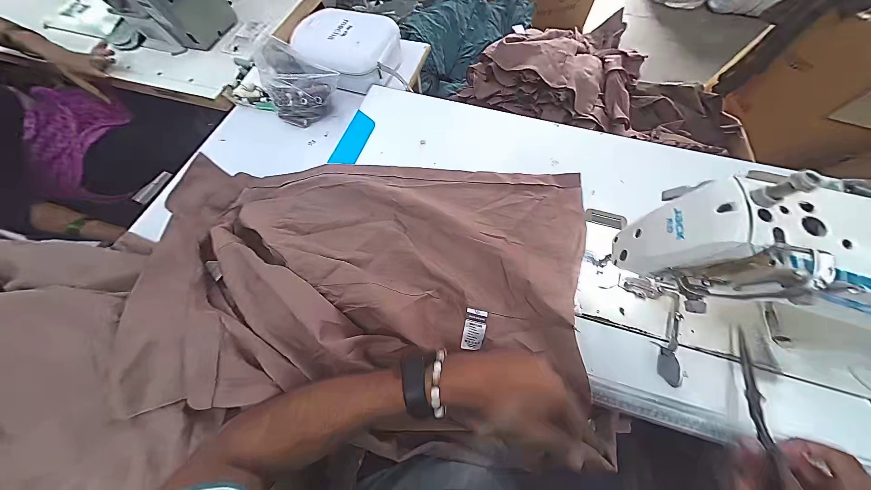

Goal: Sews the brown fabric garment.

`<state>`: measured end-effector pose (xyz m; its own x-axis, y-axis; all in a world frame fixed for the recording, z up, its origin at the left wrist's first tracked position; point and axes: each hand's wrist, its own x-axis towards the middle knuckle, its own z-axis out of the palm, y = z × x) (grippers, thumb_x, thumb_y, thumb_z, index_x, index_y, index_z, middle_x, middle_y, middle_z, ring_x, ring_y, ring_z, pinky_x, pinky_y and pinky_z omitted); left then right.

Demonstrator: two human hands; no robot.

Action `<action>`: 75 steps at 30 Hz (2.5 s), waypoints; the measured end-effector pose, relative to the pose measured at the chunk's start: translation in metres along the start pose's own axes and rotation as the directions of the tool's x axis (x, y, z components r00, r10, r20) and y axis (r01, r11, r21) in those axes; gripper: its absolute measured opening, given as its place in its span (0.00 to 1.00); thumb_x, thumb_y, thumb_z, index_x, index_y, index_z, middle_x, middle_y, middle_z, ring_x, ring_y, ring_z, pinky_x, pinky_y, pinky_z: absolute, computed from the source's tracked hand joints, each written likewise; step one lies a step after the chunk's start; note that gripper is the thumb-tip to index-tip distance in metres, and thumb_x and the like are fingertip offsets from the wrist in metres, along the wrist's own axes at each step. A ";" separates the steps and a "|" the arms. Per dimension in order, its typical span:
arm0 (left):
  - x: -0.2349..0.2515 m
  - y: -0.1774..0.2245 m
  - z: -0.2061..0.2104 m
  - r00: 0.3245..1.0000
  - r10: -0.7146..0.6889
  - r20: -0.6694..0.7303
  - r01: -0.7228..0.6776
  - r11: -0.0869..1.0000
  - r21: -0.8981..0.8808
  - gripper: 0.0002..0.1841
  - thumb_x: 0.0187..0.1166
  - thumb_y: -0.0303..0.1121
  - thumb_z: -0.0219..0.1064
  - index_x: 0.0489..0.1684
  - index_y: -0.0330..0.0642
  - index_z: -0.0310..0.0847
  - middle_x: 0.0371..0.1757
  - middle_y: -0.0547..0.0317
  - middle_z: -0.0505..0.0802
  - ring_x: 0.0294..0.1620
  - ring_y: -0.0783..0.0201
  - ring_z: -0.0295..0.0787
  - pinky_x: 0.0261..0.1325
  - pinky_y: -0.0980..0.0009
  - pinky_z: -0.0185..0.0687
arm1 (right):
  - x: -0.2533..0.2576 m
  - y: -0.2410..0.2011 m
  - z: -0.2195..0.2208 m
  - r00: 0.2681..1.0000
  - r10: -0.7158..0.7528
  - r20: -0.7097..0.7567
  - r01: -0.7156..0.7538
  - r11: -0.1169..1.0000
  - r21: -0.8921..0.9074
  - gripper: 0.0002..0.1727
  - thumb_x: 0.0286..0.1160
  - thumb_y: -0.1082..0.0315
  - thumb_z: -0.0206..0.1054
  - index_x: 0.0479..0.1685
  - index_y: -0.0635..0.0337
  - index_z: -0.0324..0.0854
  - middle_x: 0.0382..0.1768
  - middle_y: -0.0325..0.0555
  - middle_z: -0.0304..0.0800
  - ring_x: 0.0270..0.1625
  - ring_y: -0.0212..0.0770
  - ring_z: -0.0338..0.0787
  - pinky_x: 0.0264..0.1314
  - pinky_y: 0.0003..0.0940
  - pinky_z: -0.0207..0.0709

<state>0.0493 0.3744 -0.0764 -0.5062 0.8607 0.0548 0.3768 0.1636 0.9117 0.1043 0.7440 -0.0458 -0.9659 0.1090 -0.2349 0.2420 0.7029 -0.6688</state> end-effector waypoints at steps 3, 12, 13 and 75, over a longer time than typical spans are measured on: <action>0.052 -0.006 -0.095 0.896 -0.116 -0.429 0.243 0.936 0.255 0.09 0.84 0.35 0.66 0.47 0.46 0.91 0.38 0.59 0.94 0.39 0.64 0.91 0.47 0.59 0.88 | 0.028 -0.014 -0.005 0.993 0.105 -0.050 -0.116 0.844 -0.524 0.21 0.84 0.60 0.61 0.61 0.71 0.84 0.51 0.72 0.91 0.53 0.73 0.91 0.55 0.78 0.77; 0.105 -0.146 -0.198 0.659 -0.164 -0.734 0.660 0.594 0.459 0.30 0.76 0.62 0.67 0.53 0.41 0.86 0.54 0.40 0.89 0.60 0.38 0.85 0.61 0.36 0.79 | -0.008 -0.046 0.222 0.585 -0.810 -0.032 0.714 0.533 -0.454 0.24 0.83 0.65 0.61 0.79 0.47 0.80 0.81 0.43 0.80 0.86 0.46 0.74 0.90 0.49 0.65; 0.090 -0.137 -0.176 0.690 -0.151 -0.708 0.626 0.616 0.478 0.28 0.79 0.61 0.65 0.49 0.41 0.87 0.49 0.42 0.90 0.55 0.40 0.87 0.59 0.38 0.79 | -0.020 -0.022 0.228 0.532 -0.843 -0.080 0.751 0.514 -0.414 0.20 0.83 0.68 0.62 0.72 0.48 0.85 0.75 0.40 0.86 0.83 0.43 0.79 0.87 0.45 0.71; 0.069 -0.032 -0.028 0.815 -0.193 -0.546 0.419 0.848 0.325 0.14 0.83 0.45 0.63 0.46 0.58 0.97 0.30 0.76 0.92 0.33 0.78 0.84 0.37 0.76 0.77 | 0.058 -0.101 0.171 0.692 -0.378 -0.615 0.175 0.914 -0.365 0.07 0.73 0.60 0.73 0.37 0.46 0.97 0.34 0.31 0.97 0.41 0.35 0.89 0.46 0.38 0.71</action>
<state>-0.0191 0.4154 -0.0900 -0.9091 0.4066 0.0907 0.3595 0.6556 0.6640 0.0400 0.5591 -0.1118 -0.8168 0.2420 0.5237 0.0186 0.9184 -0.3952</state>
